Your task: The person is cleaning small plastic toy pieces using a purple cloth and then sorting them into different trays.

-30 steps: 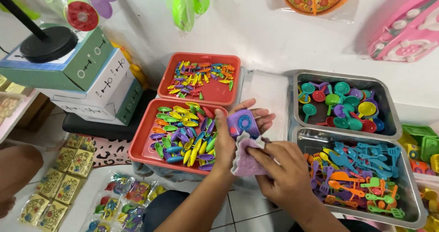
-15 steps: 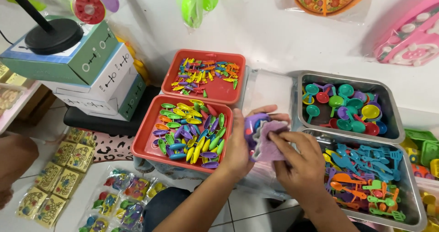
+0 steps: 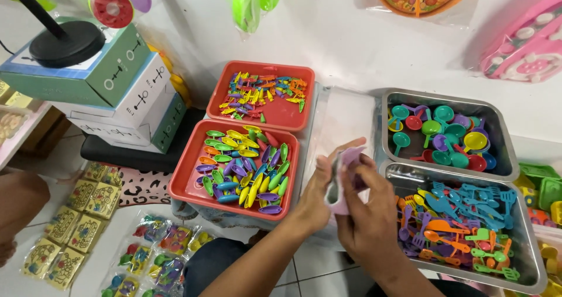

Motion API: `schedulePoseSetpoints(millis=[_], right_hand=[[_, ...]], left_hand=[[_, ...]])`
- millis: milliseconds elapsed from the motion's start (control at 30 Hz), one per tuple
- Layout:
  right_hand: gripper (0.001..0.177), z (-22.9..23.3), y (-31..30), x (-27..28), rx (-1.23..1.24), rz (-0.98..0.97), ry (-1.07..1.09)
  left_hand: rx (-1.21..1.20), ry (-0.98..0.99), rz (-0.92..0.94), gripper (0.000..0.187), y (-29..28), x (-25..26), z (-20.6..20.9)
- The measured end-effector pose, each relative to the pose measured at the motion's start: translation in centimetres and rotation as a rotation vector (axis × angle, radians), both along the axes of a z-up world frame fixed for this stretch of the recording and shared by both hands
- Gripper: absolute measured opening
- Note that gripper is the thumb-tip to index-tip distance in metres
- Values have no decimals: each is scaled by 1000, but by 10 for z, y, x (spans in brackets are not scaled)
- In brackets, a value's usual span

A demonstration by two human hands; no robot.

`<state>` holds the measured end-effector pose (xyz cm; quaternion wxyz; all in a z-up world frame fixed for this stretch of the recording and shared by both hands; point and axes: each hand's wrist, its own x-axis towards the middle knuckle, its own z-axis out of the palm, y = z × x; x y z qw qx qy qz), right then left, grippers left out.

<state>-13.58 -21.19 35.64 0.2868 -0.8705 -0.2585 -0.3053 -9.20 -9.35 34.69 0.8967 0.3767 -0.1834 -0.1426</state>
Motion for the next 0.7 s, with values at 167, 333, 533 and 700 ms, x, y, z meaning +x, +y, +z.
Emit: schedulePoseSetpoints(millis=[167, 333, 533, 700], right_hand=[[54, 8, -5, 4, 49, -7, -9], [36, 3, 3, -2, -12, 47, -37], [48, -1, 3, -3, -122, 106, -58], [60, -4, -6, 4, -180, 116, -96]], left_hand=[[417, -179, 132, 105, 2, -5, 9], [-131, 62, 93, 93, 2, 10, -2], [-396, 225, 183, 84, 18, 19, 10], [-487, 376, 157, 82, 25, 27, 5]])
